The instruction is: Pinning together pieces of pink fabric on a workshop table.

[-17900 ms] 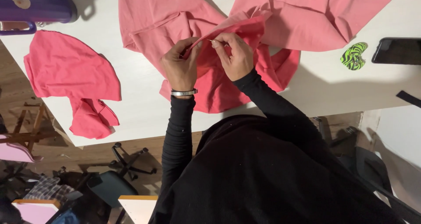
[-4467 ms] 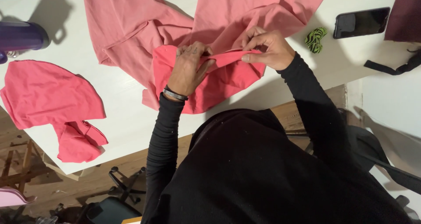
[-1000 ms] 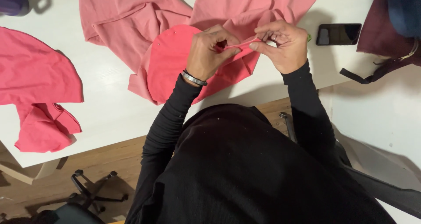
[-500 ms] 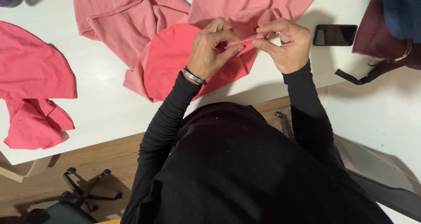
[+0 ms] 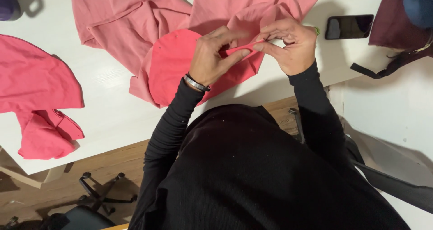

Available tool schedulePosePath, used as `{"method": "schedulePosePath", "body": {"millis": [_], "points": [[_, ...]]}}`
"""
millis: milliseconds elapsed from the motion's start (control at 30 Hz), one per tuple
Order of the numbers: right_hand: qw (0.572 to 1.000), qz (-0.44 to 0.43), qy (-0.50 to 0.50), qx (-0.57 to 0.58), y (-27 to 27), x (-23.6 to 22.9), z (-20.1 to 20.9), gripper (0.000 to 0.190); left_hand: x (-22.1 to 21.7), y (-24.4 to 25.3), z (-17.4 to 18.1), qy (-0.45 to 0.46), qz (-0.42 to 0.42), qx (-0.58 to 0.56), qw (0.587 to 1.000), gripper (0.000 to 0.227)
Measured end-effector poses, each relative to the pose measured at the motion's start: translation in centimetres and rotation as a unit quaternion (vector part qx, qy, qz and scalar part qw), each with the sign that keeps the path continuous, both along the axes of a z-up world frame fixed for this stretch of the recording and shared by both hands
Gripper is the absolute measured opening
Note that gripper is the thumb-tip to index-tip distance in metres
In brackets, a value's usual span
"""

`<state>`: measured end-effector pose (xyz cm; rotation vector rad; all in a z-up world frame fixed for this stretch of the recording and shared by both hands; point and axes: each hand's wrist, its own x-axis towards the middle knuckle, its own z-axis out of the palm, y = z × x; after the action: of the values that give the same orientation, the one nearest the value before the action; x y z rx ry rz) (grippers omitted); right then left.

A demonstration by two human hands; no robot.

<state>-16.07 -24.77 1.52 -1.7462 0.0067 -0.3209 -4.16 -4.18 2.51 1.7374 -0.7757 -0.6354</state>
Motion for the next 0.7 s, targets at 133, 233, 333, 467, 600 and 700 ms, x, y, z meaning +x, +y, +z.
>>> {"method": "schedulePosePath", "body": {"millis": [133, 233, 333, 467, 600, 700], "points": [[0.999, 0.0, 0.009, 0.043, 0.1, 0.0, -0.7, 0.03, -0.5, -0.1, -1.8, -0.05, 0.017, -0.084, 0.995, 0.018], [0.997, -0.002, 0.017, 0.069, 0.0, 0.1, -1.3, 0.03, -0.6, -0.3, -1.4, -0.044, 0.045, -0.078, 0.995, 0.014], [0.998, -0.011, 0.021, 0.066, -0.1, 0.3, -1.5, 0.03, -0.7, -0.6, -1.2, -0.049, 0.063, -0.07, 0.994, 0.015], [0.999, -0.007, 0.015, 0.046, -0.1, 0.7, -1.6, 0.031, -0.6, -0.9, -1.0, -0.047, 0.06, -0.067, 0.995, 0.023], [0.998, -0.007, 0.028, 0.054, 0.5, 1.1, -2.5, 0.03, -0.8, -0.9, -1.3, -0.025, 0.057, -0.047, 0.997, 0.016], [0.996, -0.015, 0.036, 0.079, 0.8, 1.3, -3.5, 0.03, -0.9, -1.2, -1.9, -0.017, 0.077, -0.009, 0.997, 0.012]]}}
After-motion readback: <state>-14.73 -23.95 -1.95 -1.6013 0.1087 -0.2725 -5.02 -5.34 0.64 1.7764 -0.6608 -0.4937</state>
